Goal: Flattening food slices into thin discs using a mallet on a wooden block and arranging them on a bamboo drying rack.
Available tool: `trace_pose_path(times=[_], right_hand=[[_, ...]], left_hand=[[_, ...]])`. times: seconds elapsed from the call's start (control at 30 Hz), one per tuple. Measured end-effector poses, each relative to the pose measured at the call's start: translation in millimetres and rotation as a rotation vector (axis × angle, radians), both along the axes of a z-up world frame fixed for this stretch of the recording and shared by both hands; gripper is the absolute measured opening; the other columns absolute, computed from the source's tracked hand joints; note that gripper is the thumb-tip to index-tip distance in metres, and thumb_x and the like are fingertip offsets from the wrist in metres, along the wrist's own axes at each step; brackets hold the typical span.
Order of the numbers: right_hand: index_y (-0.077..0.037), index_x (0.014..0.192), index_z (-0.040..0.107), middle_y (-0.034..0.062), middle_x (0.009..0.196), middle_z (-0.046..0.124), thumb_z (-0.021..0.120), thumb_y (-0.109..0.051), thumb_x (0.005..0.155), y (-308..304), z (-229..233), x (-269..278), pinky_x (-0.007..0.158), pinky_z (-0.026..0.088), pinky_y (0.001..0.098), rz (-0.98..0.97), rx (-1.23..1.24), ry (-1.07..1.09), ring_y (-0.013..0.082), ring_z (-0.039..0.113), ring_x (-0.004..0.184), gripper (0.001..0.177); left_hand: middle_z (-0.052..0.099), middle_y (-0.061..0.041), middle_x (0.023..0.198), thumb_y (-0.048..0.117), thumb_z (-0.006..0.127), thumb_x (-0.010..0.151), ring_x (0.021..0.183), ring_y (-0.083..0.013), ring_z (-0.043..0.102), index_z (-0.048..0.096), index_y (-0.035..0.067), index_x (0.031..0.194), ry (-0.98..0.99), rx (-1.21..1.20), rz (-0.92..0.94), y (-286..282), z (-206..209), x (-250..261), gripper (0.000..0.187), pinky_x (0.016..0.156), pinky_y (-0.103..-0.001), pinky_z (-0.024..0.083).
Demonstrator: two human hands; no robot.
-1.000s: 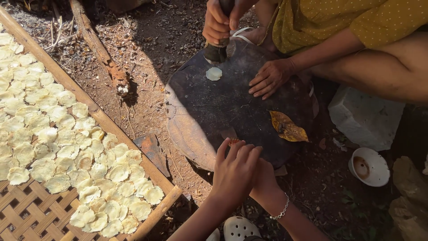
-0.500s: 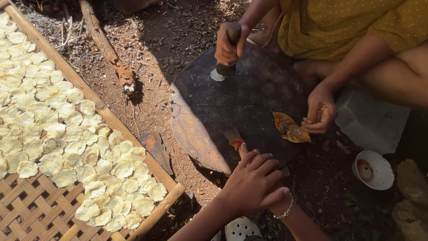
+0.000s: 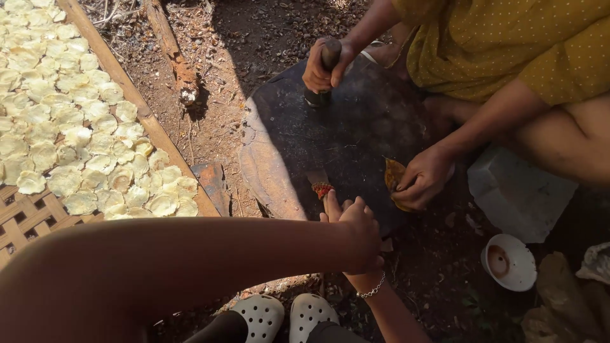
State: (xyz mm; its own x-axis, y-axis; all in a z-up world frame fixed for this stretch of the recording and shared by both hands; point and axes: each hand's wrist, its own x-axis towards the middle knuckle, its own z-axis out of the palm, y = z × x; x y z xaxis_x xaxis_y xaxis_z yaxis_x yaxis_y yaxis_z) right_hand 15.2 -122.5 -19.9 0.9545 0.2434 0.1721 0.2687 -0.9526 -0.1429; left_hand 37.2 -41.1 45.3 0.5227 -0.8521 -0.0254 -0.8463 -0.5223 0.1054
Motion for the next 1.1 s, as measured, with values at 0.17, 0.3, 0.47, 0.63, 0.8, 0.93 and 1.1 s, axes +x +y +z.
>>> trace_pose_path(times=[0.17, 0.3, 0.47, 0.63, 0.8, 0.93, 1.1], right_hand=[[-0.014, 0.153, 0.044, 0.0168, 0.119, 0.063, 0.055, -0.035, 0.1, 5, 38, 34, 0.086, 0.054, 0.0423, -0.262, -0.03, 0.375, 0.0295, 0.065, 0.101, 0.058], [-0.007, 0.143, 0.052, 0.0187, 0.113, 0.061, 0.058, -0.038, 0.097, -20, 6, 40, 0.087, 0.054, 0.0473, -0.016, -0.221, -0.399, 0.0325, 0.064, 0.102, 0.056], [0.006, 0.147, 0.042, 0.0244, 0.122, 0.058, 0.056, -0.031, 0.102, -15, 13, 64, 0.075, 0.057, 0.0419, 0.103, 0.06, -0.108, 0.0321, 0.068, 0.093, 0.059], [0.007, 0.146, 0.042, 0.0264, 0.107, 0.058, 0.055, -0.032, 0.098, 0, -3, 100, 0.06, 0.06, 0.041, -0.067, 0.35, 0.216, 0.0311, 0.07, 0.076, 0.063], [0.005, 0.148, 0.044, 0.0244, 0.104, 0.063, 0.052, -0.028, 0.103, 14, 14, 120, 0.068, 0.059, 0.0435, -0.146, 0.225, 0.273, 0.0358, 0.073, 0.083, 0.056], [0.001, 0.148, 0.044, 0.0247, 0.106, 0.062, 0.056, -0.028, 0.099, 19, 15, 140, 0.068, 0.06, 0.0436, -0.202, 0.207, 0.295, 0.0369, 0.073, 0.085, 0.058], [-0.003, 0.149, 0.046, 0.0233, 0.107, 0.064, 0.057, -0.028, 0.1, 20, 4, 166, 0.071, 0.06, 0.0456, -0.205, 0.198, 0.22, 0.0379, 0.073, 0.088, 0.056]], left_hand=[[0.057, -0.017, 0.14, 0.053, 0.057, 0.095, 0.144, -0.0334, 0.043, 0.063, 0.004, 0.129, 0.119, -0.121, 0.304, -62, 36, 21, 0.06, 0.123, -0.05, 0.025], [0.055, -0.019, 0.143, 0.042, 0.068, 0.084, 0.139, -0.0415, 0.04, 0.057, 0.0, 0.132, 0.122, -0.618, 0.807, -51, 22, 3, 0.064, 0.118, -0.055, 0.024], [0.048, -0.024, 0.15, 0.03, 0.061, 0.096, 0.151, -0.0412, 0.033, 0.048, -0.006, 0.143, 0.113, -0.724, 0.838, -8, 0, -6, 0.061, 0.12, -0.054, 0.022], [0.042, -0.028, 0.154, 0.025, 0.056, 0.101, 0.148, -0.043, 0.033, 0.043, -0.008, 0.149, 0.071, -0.749, 0.877, 7, -3, -5, 0.059, 0.12, -0.054, 0.022], [0.059, -0.016, 0.142, 0.024, 0.05, 0.104, 0.146, -0.0341, 0.045, 0.058, 0.004, 0.138, 0.236, -0.939, 0.942, 19, 8, 6, 0.041, 0.117, -0.048, 0.032], [0.06, -0.014, 0.141, 0.026, 0.051, 0.102, 0.144, -0.0351, 0.043, 0.059, 0.005, 0.136, 0.232, -0.88, 0.984, 18, -8, 15, 0.041, 0.117, -0.049, 0.03], [0.042, -0.024, 0.155, 0.026, 0.048, 0.104, 0.152, -0.0427, 0.024, 0.049, 0.001, 0.148, 0.085, -0.732, 1.061, 13, -28, 21, 0.051, 0.12, -0.057, 0.017]])
